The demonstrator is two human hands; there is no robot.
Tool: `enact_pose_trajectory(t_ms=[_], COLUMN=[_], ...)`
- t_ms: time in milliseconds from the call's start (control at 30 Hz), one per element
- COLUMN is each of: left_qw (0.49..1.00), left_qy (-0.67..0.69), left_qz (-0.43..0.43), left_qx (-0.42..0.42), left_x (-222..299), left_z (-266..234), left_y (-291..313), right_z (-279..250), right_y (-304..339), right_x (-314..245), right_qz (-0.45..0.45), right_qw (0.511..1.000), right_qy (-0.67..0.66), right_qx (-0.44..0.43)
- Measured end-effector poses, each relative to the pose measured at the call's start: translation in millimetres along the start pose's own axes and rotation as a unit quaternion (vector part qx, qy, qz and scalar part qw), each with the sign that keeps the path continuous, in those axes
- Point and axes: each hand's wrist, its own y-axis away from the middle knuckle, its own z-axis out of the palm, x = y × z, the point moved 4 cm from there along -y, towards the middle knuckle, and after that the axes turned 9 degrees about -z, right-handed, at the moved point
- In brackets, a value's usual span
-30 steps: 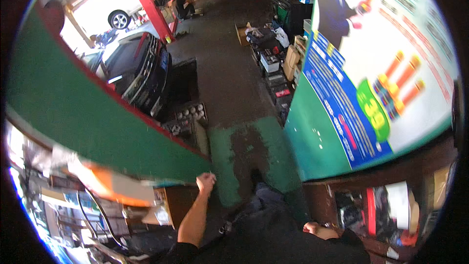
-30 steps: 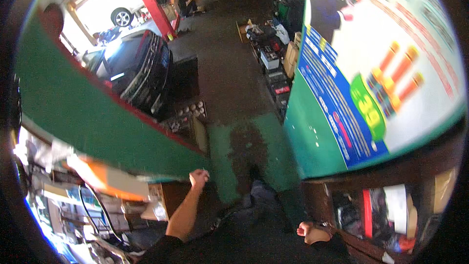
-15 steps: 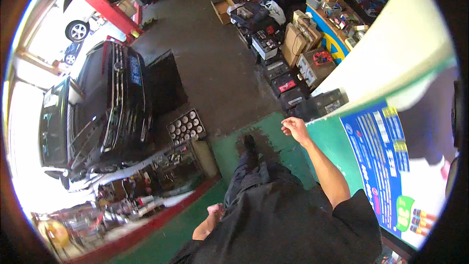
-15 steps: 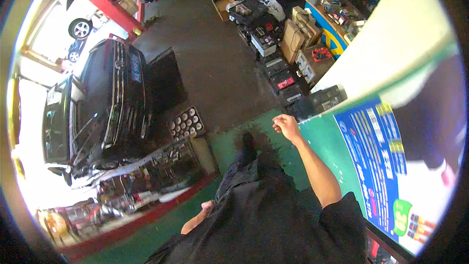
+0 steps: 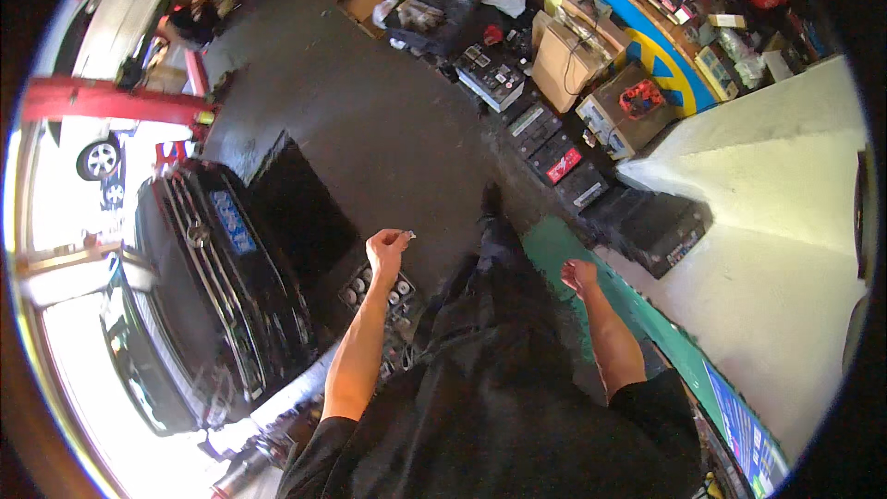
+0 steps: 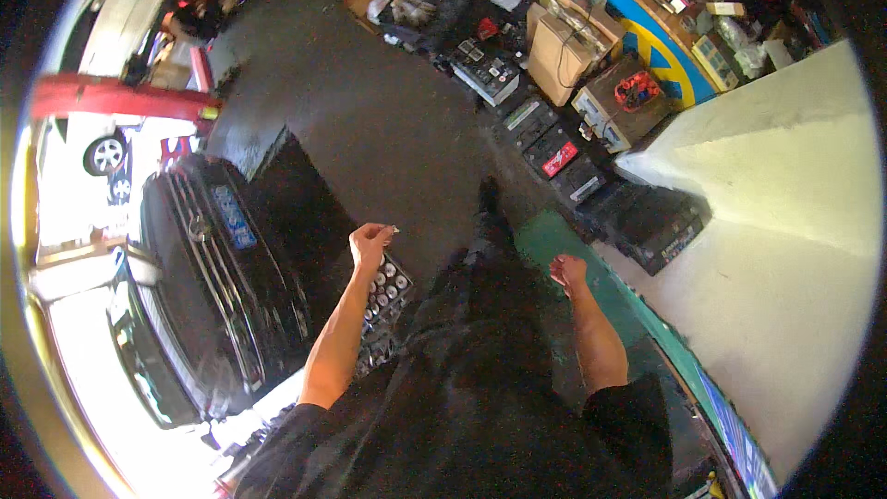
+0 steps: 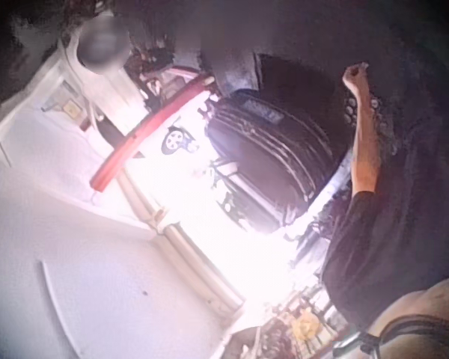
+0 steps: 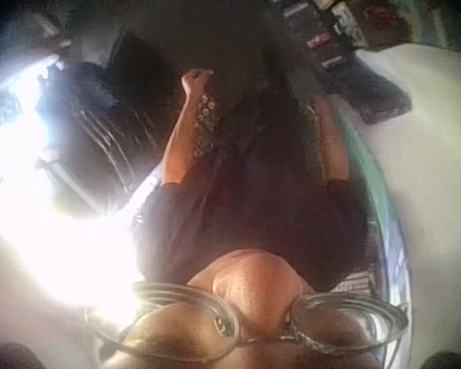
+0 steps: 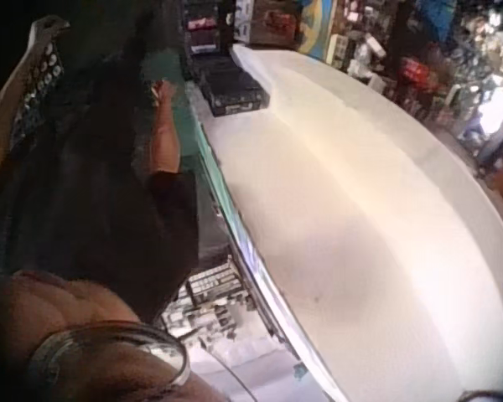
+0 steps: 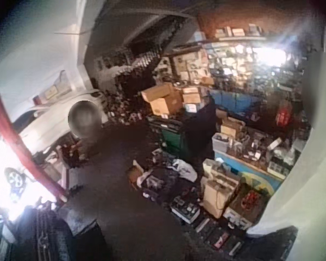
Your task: The person removes a small component from a car's engine bay, walks through a cluttered auto repair shop, retrieves a replacement part, and installs it into a car battery. The person then returns to the engine bay to complete the task.
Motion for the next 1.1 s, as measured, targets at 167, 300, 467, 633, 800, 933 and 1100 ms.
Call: enact_pose_trajectory(t_ms=[167, 300, 467, 633, 800, 933, 1100], left_qw=[0.990, 0.970, 0.952, 0.902, 0.800, 0.770, 0.692], left_qy=[-0.113, -0.168, -0.184, -0.141, -0.130, -0.130, -0.164], left_qz=[0.043, 0.106, 0.159, 0.337, 0.501, 0.510, 0.590], left_qx=[-0.072, -0.141, -0.188, -0.231, -0.304, -0.362, -0.381], left_x=[70.2, 123.4, 128.0, 99.5, 80.5, 77.9, 82.2], left_z=[94.7, 174.6, 307.6, 423.7, 489.9, 513.6, 523.3], left_y=[-149.6, -240.5, -398.9, -529.7, -580.9, -596.3, -596.1], right_z=[47.0, 158.5, 287.1, 342.8, 353.3, 355.5, 354.4], right_y=[-119.5, -157.3, -254.7, -416.9, -556.3, -622.4, -655.0], right_x=[21.1, -50.8, -138.9, -147.6, -148.9, -150.9, -154.0], right_qz=[-0.001, -0.040, -0.148, -0.217, -0.279, -0.278, -0.275], right_qw=[0.996, 0.989, 0.980, 0.963, 0.929, 0.938, 0.939], right_qy=[0.041, 0.024, -0.011, 0.054, 0.112, 0.080, -0.160], right_qx=[0.074, 0.137, 0.130, 0.150, 0.214, 0.190, 0.131])
